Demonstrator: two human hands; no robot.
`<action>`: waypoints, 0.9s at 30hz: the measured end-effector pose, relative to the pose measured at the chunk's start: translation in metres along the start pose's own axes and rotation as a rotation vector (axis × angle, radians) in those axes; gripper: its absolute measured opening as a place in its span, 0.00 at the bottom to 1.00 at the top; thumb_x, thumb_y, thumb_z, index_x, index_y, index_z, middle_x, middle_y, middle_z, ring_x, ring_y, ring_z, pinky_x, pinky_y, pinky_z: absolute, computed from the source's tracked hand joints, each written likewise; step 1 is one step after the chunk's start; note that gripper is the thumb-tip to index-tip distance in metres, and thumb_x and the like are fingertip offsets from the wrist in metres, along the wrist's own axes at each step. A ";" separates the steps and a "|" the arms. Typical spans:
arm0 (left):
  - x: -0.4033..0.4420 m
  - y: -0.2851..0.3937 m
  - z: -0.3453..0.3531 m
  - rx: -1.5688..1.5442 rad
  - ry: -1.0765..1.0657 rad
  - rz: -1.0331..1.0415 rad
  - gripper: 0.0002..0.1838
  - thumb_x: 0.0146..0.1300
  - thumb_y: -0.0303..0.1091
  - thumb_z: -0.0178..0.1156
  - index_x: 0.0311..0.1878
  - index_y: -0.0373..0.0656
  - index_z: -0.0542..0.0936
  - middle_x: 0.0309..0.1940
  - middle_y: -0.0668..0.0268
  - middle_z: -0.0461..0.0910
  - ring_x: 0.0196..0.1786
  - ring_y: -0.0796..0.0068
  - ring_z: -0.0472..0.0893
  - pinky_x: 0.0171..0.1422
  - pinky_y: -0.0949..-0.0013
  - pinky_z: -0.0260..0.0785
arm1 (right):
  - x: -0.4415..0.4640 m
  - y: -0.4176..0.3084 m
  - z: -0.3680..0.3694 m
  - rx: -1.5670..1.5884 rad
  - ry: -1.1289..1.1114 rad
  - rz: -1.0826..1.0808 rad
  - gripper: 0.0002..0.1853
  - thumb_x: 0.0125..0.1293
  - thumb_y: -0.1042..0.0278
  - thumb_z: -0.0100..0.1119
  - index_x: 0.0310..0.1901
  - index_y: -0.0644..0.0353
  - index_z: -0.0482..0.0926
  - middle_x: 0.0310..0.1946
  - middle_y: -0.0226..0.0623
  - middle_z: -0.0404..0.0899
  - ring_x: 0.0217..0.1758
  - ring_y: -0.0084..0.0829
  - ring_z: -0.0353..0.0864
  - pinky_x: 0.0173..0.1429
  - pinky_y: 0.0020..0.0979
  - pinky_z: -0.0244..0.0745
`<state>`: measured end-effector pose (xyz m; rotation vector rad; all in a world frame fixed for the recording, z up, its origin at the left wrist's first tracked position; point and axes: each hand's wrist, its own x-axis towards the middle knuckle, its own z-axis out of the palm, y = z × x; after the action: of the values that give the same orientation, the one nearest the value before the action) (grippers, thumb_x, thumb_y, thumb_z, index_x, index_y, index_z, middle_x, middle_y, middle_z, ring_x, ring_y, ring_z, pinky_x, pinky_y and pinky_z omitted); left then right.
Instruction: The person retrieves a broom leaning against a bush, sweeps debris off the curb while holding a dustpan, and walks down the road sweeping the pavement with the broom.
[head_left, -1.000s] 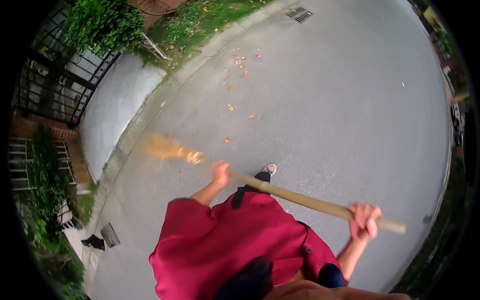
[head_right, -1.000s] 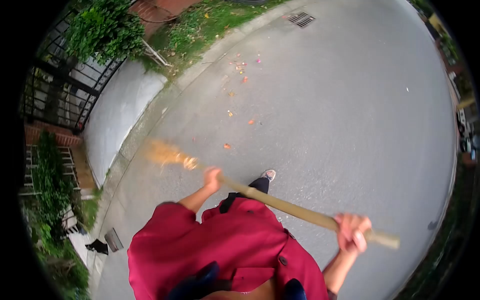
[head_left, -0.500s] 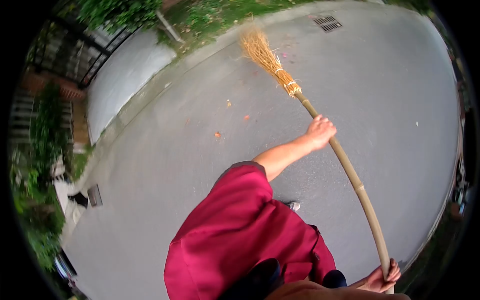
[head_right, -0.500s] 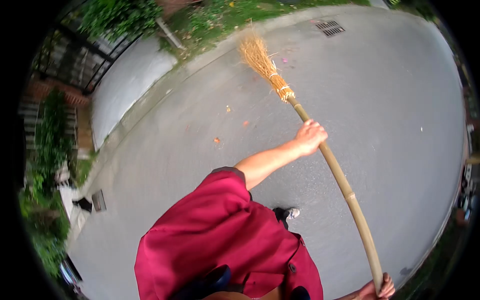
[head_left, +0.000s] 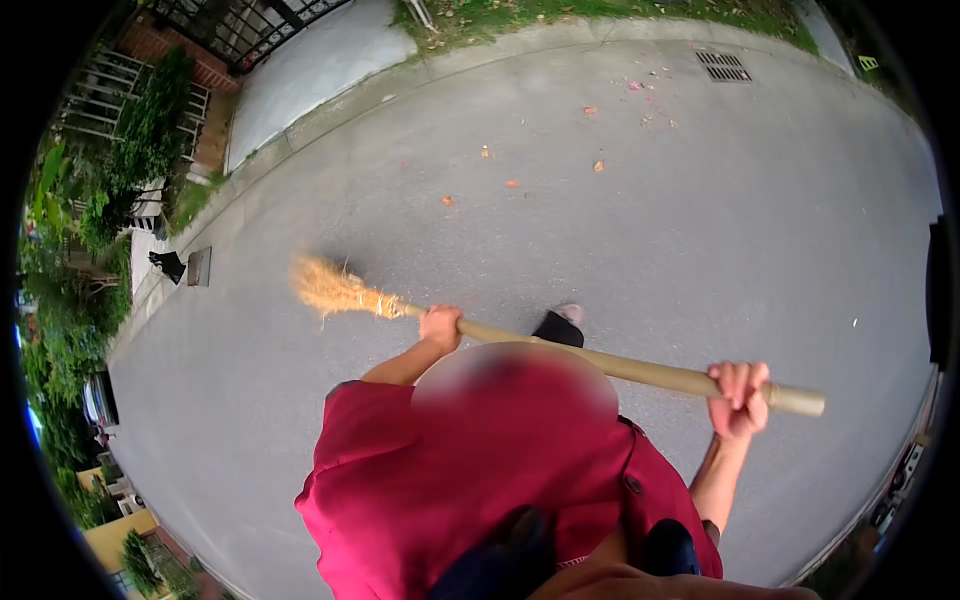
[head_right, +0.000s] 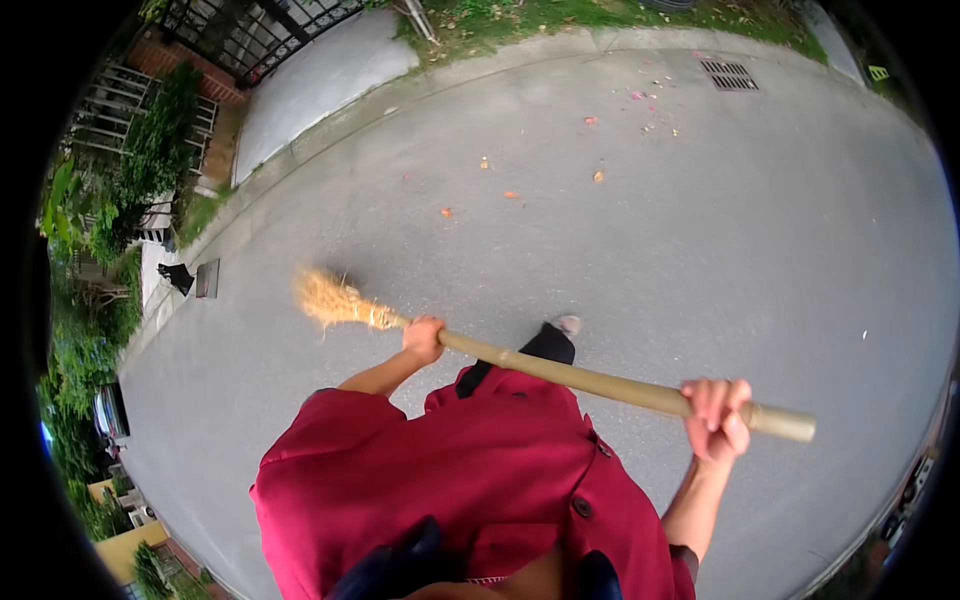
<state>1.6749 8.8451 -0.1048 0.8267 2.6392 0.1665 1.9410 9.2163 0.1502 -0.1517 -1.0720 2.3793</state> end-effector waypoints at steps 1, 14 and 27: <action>-0.004 0.013 0.014 -0.013 -0.002 -0.015 0.08 0.43 0.30 0.63 0.30 0.50 0.78 0.34 0.66 0.77 0.47 0.58 0.74 0.48 0.54 0.66 | 0.004 -0.002 -0.009 0.012 0.012 0.003 0.16 0.57 0.63 0.62 0.25 0.49 0.61 0.16 0.22 0.61 0.24 0.24 0.62 0.50 0.37 0.65; 0.128 0.539 0.032 -0.595 -0.016 0.963 0.14 0.36 0.22 0.63 0.30 0.45 0.75 0.35 0.62 0.72 0.50 0.58 0.69 0.65 0.43 0.53 | -0.178 -0.318 -0.087 -0.329 0.448 -0.602 0.16 0.57 0.71 0.56 0.23 0.50 0.57 0.11 0.21 0.53 0.23 0.19 0.58 0.46 0.29 0.57; 0.154 0.733 -0.022 -0.463 0.228 1.079 0.07 0.45 0.27 0.60 0.29 0.45 0.73 0.30 0.63 0.74 0.41 0.62 0.73 0.52 0.57 0.59 | -0.211 -0.435 -0.215 -0.267 0.370 -0.802 0.17 0.54 0.73 0.60 0.21 0.47 0.59 0.11 0.17 0.58 0.22 0.16 0.61 0.46 0.26 0.56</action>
<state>1.9360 9.5346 0.0284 2.0012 1.8831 1.1264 2.3677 9.4932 0.2965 -0.1997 -1.0110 1.4270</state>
